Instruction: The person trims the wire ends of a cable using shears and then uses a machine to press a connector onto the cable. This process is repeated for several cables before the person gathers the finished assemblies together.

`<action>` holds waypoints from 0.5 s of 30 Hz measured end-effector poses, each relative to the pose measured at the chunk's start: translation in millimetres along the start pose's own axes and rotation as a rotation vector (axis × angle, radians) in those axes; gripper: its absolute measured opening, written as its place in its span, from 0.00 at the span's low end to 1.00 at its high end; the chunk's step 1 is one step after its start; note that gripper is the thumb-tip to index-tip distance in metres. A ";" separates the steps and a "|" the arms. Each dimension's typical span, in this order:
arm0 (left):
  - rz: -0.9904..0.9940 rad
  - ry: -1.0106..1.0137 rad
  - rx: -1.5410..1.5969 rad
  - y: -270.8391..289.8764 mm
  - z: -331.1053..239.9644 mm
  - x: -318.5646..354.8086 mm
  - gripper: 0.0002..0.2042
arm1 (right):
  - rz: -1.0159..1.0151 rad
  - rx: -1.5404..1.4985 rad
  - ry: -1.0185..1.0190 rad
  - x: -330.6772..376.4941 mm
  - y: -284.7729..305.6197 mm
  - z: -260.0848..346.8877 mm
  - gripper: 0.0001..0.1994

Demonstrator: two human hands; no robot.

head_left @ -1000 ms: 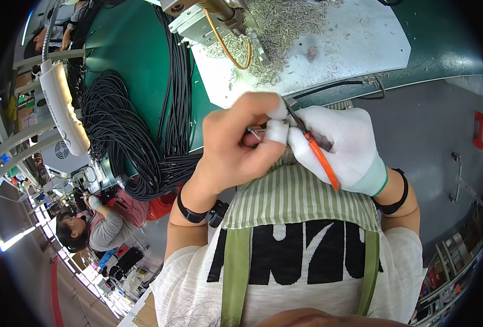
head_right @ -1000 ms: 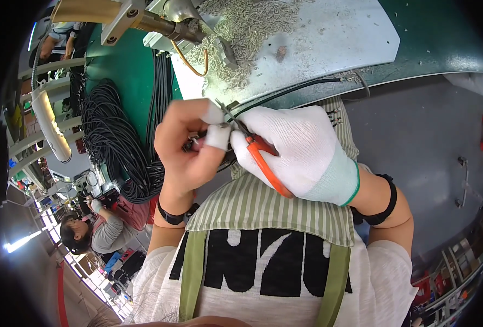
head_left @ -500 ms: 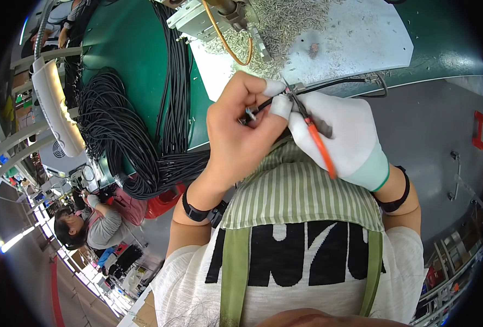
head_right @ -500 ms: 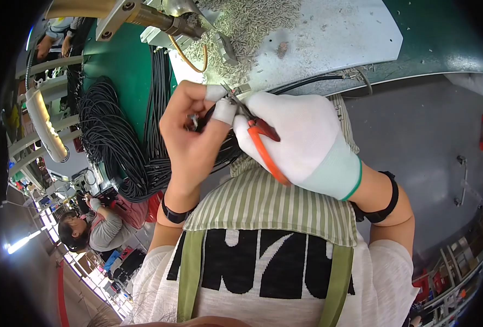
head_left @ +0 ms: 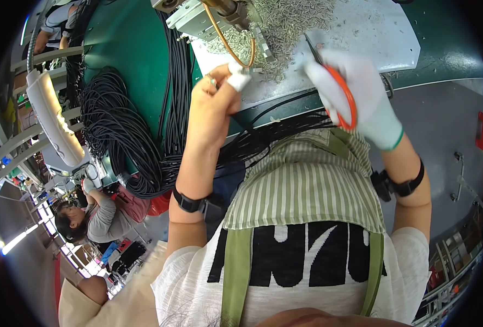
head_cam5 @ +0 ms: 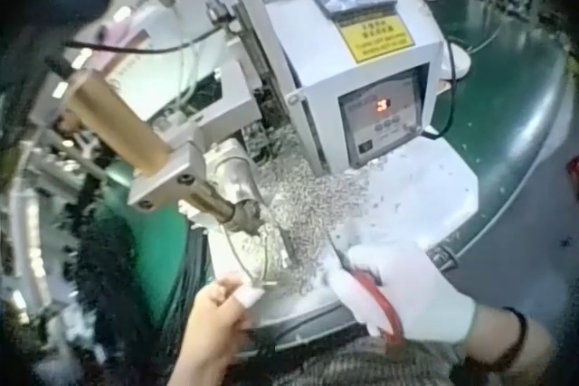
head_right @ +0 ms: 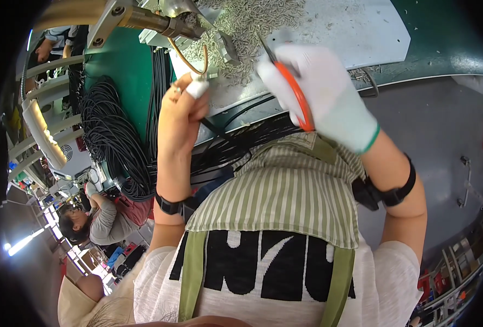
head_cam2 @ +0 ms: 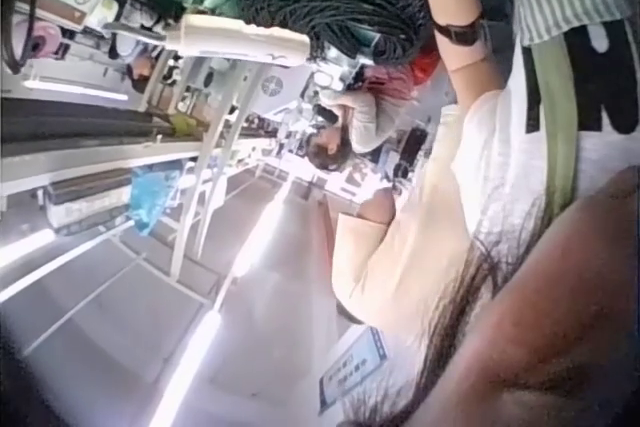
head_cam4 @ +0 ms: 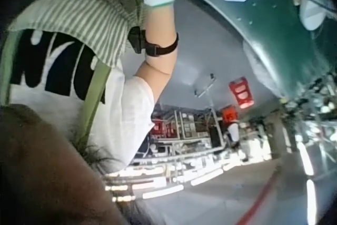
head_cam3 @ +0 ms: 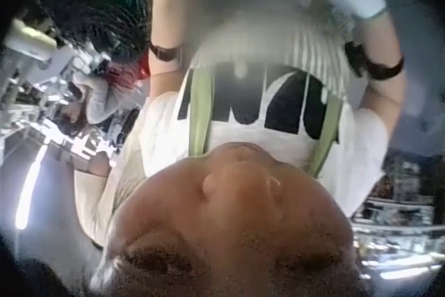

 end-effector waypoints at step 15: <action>0.051 -0.115 -0.241 2.5 -38.4 -41.2 0.10 | 0.151 -0.071 0.102 -71.5 -5.4 12.2 0.16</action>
Point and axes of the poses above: each hand's wrist, its own x-axis away from the middle knuckle, its own y-axis out of the back of the hand, z = x × y, the point moved 6 cm from there along -x, towards the middle knuckle, and after that the axes turned 12 degrees about z, right-handed, at the moved point
